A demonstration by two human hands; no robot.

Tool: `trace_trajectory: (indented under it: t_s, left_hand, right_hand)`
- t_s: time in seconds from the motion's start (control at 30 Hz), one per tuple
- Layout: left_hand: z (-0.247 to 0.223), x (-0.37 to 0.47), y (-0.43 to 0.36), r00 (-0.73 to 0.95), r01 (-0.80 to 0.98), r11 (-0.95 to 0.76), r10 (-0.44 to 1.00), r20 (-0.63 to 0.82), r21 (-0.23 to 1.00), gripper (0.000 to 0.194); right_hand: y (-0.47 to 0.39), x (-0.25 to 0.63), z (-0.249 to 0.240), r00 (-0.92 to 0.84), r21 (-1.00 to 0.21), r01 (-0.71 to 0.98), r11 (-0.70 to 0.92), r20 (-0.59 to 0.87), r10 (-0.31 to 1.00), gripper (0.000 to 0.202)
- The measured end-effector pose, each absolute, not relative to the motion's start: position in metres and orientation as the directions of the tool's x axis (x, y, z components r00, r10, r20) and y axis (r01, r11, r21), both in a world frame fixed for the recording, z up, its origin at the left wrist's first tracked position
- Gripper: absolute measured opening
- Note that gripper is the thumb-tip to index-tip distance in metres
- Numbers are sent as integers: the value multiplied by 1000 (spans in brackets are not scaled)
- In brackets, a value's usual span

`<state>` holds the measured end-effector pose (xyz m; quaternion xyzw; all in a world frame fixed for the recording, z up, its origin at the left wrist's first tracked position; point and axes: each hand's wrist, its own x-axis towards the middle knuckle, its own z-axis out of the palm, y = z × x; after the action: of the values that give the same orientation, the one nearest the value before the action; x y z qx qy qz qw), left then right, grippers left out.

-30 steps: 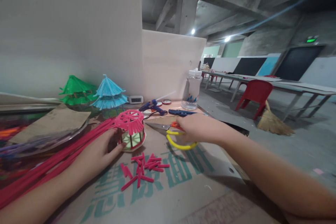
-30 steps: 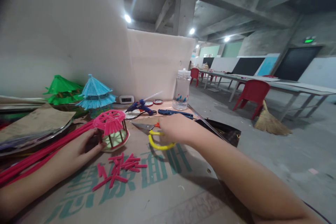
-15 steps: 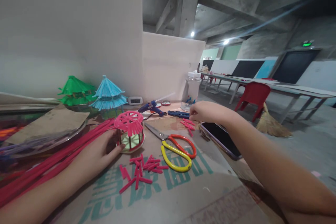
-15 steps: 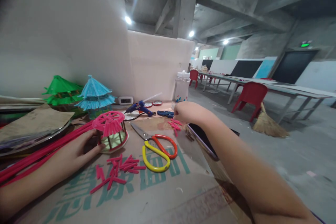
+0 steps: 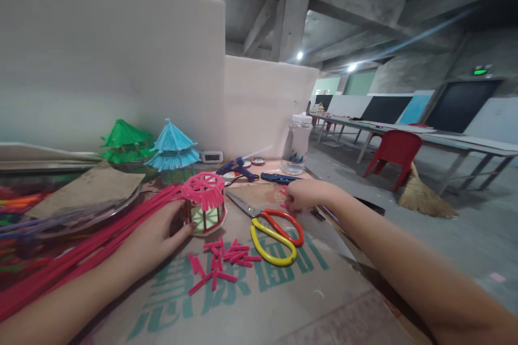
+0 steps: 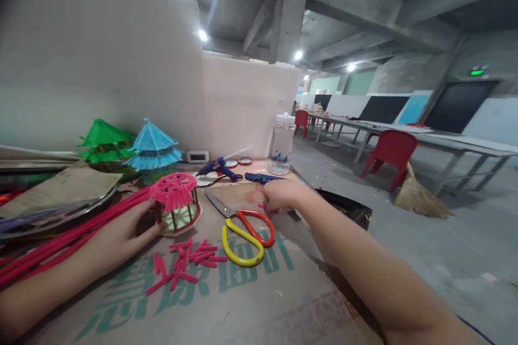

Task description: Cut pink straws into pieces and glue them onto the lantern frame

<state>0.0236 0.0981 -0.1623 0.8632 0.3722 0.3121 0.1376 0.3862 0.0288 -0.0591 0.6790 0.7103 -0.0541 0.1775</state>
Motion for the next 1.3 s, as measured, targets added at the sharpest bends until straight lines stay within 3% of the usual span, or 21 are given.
trace_trajectory:
  t_s: [0.43,0.6,0.7,0.93,1.13,1.3]
  left_hand:
    - [-149,28,87,529,572,-680,733,428,458,34]
    - [-150,28,86,508,586,-664,748,428,465,38]
    - [-149,29,85,508,578,-660,752,421,480,37]
    - [-143,31,80,533,554,-661,749,394,506,31]
    - [-148,28,83,518,532,-663,747,417,526,34]
    - [-149,28,85,518,515,-657,750,411,550,36]
  right_hand:
    - [24,369,-50,-26,196,980,37,-57,998,25]
    - [-15,336,-20,-240,50,970,236,317,918,26]
    - [-40,317,-12,-315,10,940,341,411,855,29]
    - [-17,330,-22,-287,24,952,305,418,862,25]
    - [30,363,-51,-152,-200,955,217,298,942,27]
    - [57,369,-76,-56,-297,946,128,241,969,51]
